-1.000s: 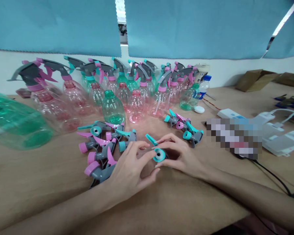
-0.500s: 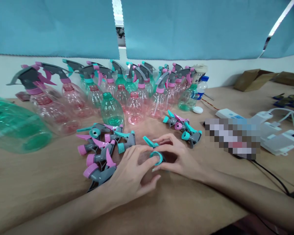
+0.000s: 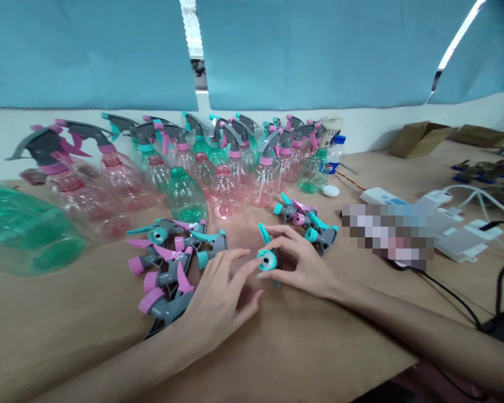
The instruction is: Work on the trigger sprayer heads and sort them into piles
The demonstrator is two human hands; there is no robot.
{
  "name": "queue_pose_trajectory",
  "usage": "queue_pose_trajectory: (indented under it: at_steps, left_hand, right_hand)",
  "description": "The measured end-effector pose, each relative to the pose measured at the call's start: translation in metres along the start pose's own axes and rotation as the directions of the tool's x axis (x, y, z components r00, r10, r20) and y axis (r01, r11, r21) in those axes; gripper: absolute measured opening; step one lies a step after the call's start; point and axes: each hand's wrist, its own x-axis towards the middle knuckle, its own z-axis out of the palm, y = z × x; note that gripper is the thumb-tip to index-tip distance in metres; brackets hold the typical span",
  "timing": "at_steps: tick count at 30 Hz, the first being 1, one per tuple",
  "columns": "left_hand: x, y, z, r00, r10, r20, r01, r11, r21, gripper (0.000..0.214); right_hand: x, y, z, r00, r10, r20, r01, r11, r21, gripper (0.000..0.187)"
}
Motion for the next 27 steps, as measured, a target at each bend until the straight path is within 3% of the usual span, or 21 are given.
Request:
queue_pose_trajectory:
  at_steps: [4,8,10,13,20,24,27]
  left_hand:
    - [-0.001,-0.001,0.0,1.0,0.025,0.004,-0.025,1.0,0.008,0.051]
    - [-0.002,-0.001,0.0,0.999,0.049,-0.024,-0.048,0.999,0.01,0.042]
    - [-0.002,-0.001,0.0,0.998,0.053,-0.031,-0.053,0.999,0.013,0.039]
    - [-0.001,-0.001,0.001,0.998,0.052,-0.032,-0.051,0.998,0.023,0.036]
    - [0.002,-0.001,0.001,0.999,0.048,-0.026,-0.046,0.997,0.059,0.035]
    - [0.002,-0.001,0.0,0.999,0.038,-0.036,-0.035,0.996,0.082,0.035]
    - [0.002,0.0,0.0,1.0,0.025,-0.014,-0.023,0.995,0.095,0.034]
  right_hand:
    - [0.007,0.0,-0.012,0.996,0.02,-0.086,-0.022,0.999,-0.03,0.027]
    - [0.016,0.006,-0.038,0.981,0.038,-0.192,-0.068,0.986,-0.15,0.025]
    - [0.019,0.013,-0.055,0.975,-0.004,-0.221,-0.045,0.975,-0.216,0.037]
    - [0.021,0.026,-0.078,0.976,0.033,-0.213,-0.095,0.952,-0.29,0.052]
    - [0.028,0.046,-0.106,0.995,0.045,-0.085,-0.079,0.885,-0.458,0.059]
    - [0.034,0.055,-0.1,0.989,0.087,0.115,-0.006,0.823,-0.569,0.056]
    - [0.034,0.057,-0.09,0.987,0.066,0.146,0.032,0.81,-0.585,0.054]
